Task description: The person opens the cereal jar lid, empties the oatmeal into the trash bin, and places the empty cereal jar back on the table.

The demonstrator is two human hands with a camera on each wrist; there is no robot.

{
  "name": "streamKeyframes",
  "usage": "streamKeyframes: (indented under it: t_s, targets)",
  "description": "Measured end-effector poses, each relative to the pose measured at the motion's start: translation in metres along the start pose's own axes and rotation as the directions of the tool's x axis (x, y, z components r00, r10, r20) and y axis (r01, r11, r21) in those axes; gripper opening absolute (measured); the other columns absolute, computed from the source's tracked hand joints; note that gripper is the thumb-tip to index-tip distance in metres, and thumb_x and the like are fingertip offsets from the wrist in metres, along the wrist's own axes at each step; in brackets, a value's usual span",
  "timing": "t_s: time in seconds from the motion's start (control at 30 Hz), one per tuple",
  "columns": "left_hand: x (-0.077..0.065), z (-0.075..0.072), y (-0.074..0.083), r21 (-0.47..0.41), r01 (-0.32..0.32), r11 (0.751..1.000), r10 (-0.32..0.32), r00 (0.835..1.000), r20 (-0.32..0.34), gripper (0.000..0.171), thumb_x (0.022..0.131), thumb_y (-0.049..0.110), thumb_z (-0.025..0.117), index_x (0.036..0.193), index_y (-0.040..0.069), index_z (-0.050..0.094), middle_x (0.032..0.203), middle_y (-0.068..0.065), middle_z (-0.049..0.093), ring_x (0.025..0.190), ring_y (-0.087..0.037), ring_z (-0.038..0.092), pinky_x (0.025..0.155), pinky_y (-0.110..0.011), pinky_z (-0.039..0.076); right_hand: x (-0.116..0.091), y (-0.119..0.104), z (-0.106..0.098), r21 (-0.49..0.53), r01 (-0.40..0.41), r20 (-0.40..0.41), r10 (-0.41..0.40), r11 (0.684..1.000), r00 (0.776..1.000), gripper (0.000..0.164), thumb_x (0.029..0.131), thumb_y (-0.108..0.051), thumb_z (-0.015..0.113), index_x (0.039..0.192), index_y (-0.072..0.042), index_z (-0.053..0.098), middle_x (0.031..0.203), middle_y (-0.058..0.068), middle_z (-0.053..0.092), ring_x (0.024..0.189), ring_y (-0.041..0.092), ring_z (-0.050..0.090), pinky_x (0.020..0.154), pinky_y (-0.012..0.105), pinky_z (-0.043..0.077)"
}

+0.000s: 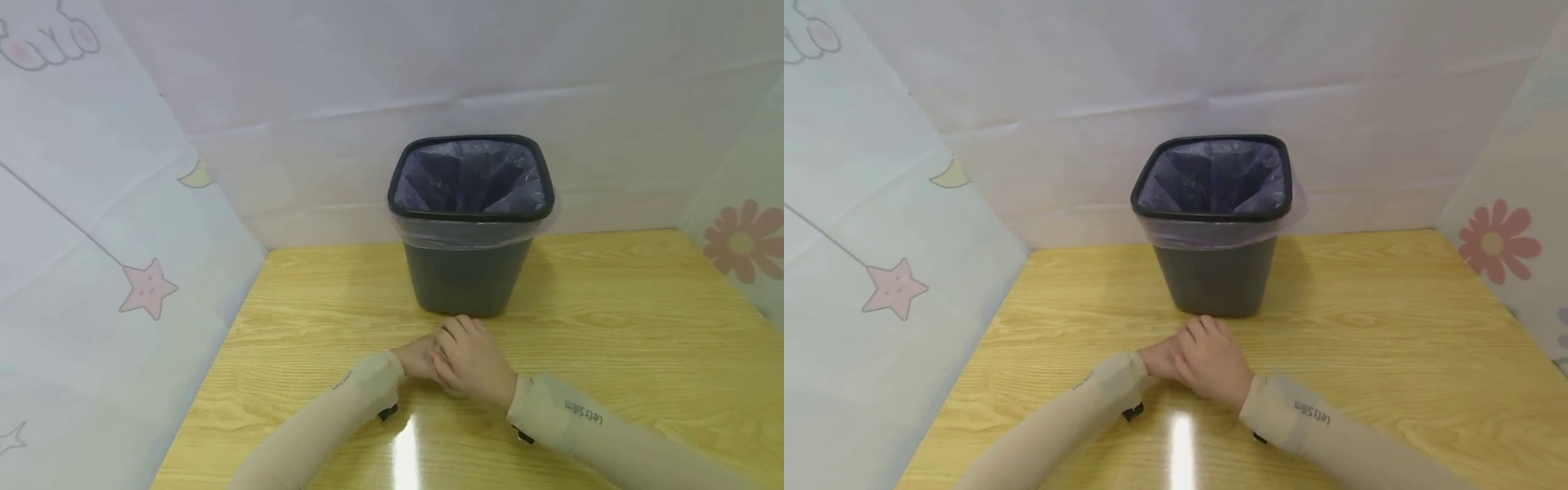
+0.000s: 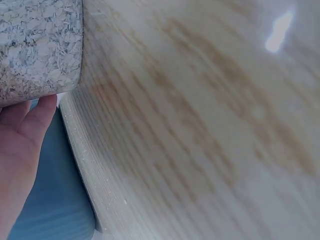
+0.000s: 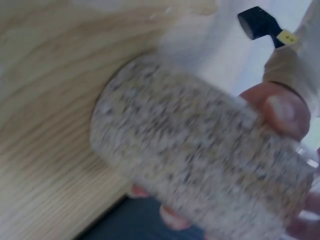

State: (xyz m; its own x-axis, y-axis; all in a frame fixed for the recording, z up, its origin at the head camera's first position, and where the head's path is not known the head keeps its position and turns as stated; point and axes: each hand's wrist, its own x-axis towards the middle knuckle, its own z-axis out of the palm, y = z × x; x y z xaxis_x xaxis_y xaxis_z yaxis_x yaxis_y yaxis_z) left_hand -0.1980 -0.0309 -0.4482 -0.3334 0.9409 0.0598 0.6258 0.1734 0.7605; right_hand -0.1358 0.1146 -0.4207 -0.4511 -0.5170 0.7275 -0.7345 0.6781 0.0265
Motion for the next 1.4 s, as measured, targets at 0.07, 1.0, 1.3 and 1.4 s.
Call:
streamKeyframes:
  t_s: [0.07, 1.0, 1.3, 1.4]
  targets:
    - [-0.001, -0.001, 0.000, -0.001, 0.012, 1.000, -0.012, 1.000, 0.020, 0.065, 0.086, 0.005, 0.069, 0.141, -0.009, 0.037, 0.140, -0.019, 0.048, 0.125, -0.015, 0.047, 0.104, -0.019, 0.035, 0.000, 0.003, 0.000, 0.025, 0.038, 0.007, -0.038, 0.999, 0.999, 0.033, 0.095, -0.021, 0.040, 0.084, -0.001, 0.064, 0.086, 0.013, 0.060, 0.077, 0.030, 0.056, 0.062, 0.039, 0.047]
    - [-0.001, 0.002, 0.002, -0.061, 0.019, 0.998, -0.019, 1.000, -0.008, 0.063, 0.087, 0.002, 0.069, 0.142, -0.006, 0.039, 0.142, -0.017, 0.046, 0.129, -0.017, 0.045, 0.106, -0.021, 0.034, 0.006, -0.007, -0.016, -0.081, -0.129, 0.206, 0.144, 0.988, 0.968, 0.048, 0.090, -0.041, 0.058, 0.095, 0.006, 0.065, 0.094, 0.019, 0.062, 0.085, 0.034, 0.058, 0.073, 0.045, 0.052]
    - [-0.001, 0.001, 0.003, -0.146, 0.059, 0.987, -0.063, 0.998, -0.021, 0.064, 0.081, -0.002, 0.074, 0.137, -0.008, 0.044, 0.133, -0.020, 0.052, 0.117, -0.011, 0.049, 0.101, -0.020, 0.038, 0.003, -0.011, -0.002, -0.158, -0.117, 0.059, 0.127, 0.981, 0.990, 0.039, 0.092, -0.028, 0.045, 0.086, 0.006, 0.062, 0.082, 0.018, 0.058, 0.073, 0.034, 0.055, 0.062, 0.044, 0.051]
    - [-0.001, 0.000, 0.004, -0.110, 0.059, 0.992, -0.060, 0.998, -0.010, 0.064, 0.080, 0.001, 0.075, 0.136, -0.007, 0.045, 0.132, -0.019, 0.053, 0.116, -0.010, 0.050, 0.101, -0.019, 0.038, 0.003, -0.008, -0.001, -0.112, -0.081, 0.053, 0.088, 0.990, 0.995, 0.037, 0.092, -0.025, 0.042, 0.083, 0.005, 0.062, 0.081, 0.016, 0.057, 0.074, 0.034, 0.055, 0.063, 0.044, 0.050]
